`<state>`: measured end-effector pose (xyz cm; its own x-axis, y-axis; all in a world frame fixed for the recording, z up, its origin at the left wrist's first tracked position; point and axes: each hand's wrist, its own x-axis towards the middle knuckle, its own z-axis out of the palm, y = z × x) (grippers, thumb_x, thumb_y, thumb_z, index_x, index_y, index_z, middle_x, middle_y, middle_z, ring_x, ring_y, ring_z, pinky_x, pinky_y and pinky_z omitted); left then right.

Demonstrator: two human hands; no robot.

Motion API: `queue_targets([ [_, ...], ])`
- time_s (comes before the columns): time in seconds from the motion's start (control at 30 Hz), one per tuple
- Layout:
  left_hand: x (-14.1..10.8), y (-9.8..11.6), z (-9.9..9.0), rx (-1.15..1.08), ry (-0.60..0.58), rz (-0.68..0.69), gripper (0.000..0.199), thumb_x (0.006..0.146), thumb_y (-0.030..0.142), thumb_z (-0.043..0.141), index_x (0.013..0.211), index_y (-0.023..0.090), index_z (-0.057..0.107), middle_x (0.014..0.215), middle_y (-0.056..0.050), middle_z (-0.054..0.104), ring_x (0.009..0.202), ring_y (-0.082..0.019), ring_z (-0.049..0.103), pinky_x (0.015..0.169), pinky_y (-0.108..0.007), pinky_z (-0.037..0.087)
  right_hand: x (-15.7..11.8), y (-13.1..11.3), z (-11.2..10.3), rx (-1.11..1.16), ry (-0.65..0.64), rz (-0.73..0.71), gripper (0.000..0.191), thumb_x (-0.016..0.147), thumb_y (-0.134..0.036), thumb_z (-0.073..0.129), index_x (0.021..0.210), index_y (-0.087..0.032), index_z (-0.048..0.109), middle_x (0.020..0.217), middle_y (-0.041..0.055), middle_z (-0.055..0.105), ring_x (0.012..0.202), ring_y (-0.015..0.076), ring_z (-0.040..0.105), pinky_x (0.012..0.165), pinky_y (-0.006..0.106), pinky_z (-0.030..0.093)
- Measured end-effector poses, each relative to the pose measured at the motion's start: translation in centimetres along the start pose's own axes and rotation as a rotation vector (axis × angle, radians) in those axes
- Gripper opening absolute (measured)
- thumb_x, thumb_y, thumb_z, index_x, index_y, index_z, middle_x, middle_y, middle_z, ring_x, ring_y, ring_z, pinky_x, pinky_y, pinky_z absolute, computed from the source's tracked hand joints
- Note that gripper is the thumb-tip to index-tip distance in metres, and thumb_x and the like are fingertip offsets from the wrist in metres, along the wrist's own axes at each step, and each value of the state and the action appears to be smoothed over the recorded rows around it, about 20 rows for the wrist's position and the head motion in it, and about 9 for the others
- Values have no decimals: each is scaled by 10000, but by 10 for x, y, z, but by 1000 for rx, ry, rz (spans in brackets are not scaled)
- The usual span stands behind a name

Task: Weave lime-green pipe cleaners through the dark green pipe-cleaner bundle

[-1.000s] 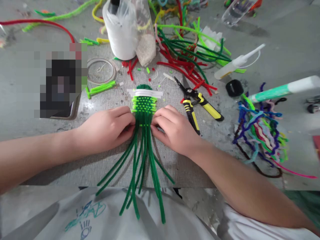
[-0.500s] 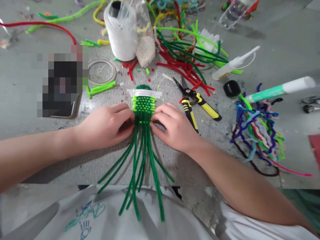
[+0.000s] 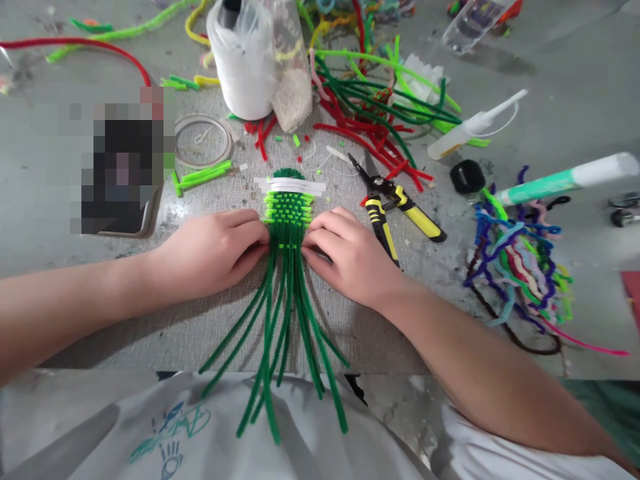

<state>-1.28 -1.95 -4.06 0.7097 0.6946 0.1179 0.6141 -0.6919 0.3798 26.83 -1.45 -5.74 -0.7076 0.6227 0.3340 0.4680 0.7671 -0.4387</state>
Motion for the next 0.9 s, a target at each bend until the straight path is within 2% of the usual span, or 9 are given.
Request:
queue_targets([
  [0.2,0,1,0,-18,40,36,280,1084,205,467,976,174,724,891,-69,711,769,-208,677,676,-314,484,0,-2,-2,-44,-33,24,281,1168,-222,521,964,-212,714,1015,122,727,989,279,607,864,437,549],
  [0.47,4,3,0,-20,1,-103,280,1049,265,472,976,189,732,850,-55,678,742,-207,634,670,-318,470,2,1,3,-88,-50,84,322,1180,-265,481,924,-229,674,1013,114,698,987,272,600,867,420,503],
  [0.67,9,6,-1,32,-20,-169,258,1041,269,491,965,195,726,867,-66,680,770,-218,667,660,-321,480,5,3,1,-124,-120,170,362,1201,-338,424,964,-227,674,1060,106,692,880,229,603,745,372,431],
  [0.9,14,7,0,93,-28,-209,294,1071,272,468,971,177,728,868,-90,685,789,-251,691,661,-348,500,8,1,0,-170,-144,223,406,1209,-370,374,1011,-205,688,1116,135,723,818,224,588,695,380,382],
])
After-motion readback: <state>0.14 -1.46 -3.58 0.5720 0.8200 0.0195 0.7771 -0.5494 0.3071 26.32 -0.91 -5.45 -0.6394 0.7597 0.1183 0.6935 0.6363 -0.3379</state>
